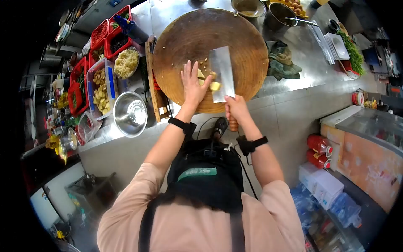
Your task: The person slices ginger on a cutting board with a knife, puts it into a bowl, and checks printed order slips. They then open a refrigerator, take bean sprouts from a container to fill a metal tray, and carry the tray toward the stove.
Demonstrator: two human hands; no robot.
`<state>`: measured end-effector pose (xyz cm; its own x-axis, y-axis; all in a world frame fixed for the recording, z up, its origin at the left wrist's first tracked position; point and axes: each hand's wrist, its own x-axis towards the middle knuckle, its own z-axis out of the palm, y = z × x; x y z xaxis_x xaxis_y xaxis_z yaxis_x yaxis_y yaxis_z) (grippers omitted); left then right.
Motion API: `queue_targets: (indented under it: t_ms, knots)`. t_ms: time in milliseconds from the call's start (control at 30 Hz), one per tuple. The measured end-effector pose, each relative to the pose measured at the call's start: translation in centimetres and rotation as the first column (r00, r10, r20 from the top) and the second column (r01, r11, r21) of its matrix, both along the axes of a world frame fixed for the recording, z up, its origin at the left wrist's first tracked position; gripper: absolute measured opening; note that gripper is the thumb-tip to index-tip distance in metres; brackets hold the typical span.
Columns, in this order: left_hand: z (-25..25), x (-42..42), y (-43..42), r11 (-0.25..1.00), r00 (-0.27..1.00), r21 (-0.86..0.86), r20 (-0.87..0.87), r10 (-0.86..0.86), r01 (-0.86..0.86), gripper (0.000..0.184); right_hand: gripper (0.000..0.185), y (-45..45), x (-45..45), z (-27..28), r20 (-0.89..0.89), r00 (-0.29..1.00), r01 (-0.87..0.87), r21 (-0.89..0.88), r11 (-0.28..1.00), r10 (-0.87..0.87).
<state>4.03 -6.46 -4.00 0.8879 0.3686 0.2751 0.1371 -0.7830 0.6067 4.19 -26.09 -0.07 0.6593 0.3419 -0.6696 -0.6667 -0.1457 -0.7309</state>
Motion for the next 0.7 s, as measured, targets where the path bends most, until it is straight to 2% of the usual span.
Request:
queue_targets:
  t_ms: [133, 200, 267, 400, 533, 600, 667, 700]
  knots:
    - [0.1, 0.1, 0.1, 0.999, 0.999, -0.028, 0.02, 0.026, -0.026, 0.07, 0.024, 4.2, -0.7, 0.6, -0.003, 0.998, -0.056, 0.014, 0.998, 0.057]
    - [-0.2, 0.1, 0.4, 1.0, 0.999, -0.022, 0.047, 0.018, -0.016, 0.067, 0.023, 5.6, -1.2, 0.8, -0.014, 0.99, -0.139, 0.027, 0.99, 0.14]
    - [-0.1, 0.0, 0.6, 0.998, 0.989, -0.043, 0.135, 0.053, -0.047, 0.058, 0.022, 6.1, -1.6, 1.2, 0.008, 0.987, -0.164, 0.014, 0.986, 0.163]
    - [2.8, -1.2, 3.2, 0.996, 0.978, -0.089, 0.206, 0.041, -0.023, 0.054, 0.018, 9.5, -3.6, 4.5, 0.006, 0.995, -0.099, -0.018, 0.995, 0.1]
    - [9.2, -4.4, 11.5, 0.993, 0.975, 0.08, 0.213, 0.066, -0.085, 0.051, 0.018, 17.0, -6.2, 10.0, 0.077, 0.991, -0.109, 0.006, 0.994, 0.108]
    - [11.9, -6.4, 17.2, 0.969, 0.97, 0.19, 0.214, 0.119, -0.161, 0.048, 0.016, 22.2, -7.6, 11.3, 0.083, 0.978, -0.202, 0.144, 0.969, 0.192]
    - [12.8, -9.3, 23.2, 0.937, 0.948, 0.235, 0.246, 0.2, -0.259, 0.046, 0.015, 28.2, -9.3, 11.3, 0.107, 0.955, -0.292, 0.168, 0.942, 0.277]
    - [12.8, -10.7, 26.2, 0.902, 0.945, 0.321, 0.247, 0.216, -0.29, 0.046, 0.013, 31.0, -10.3, 11.9, 0.106, 0.947, -0.318, 0.192, 0.929, 0.302]
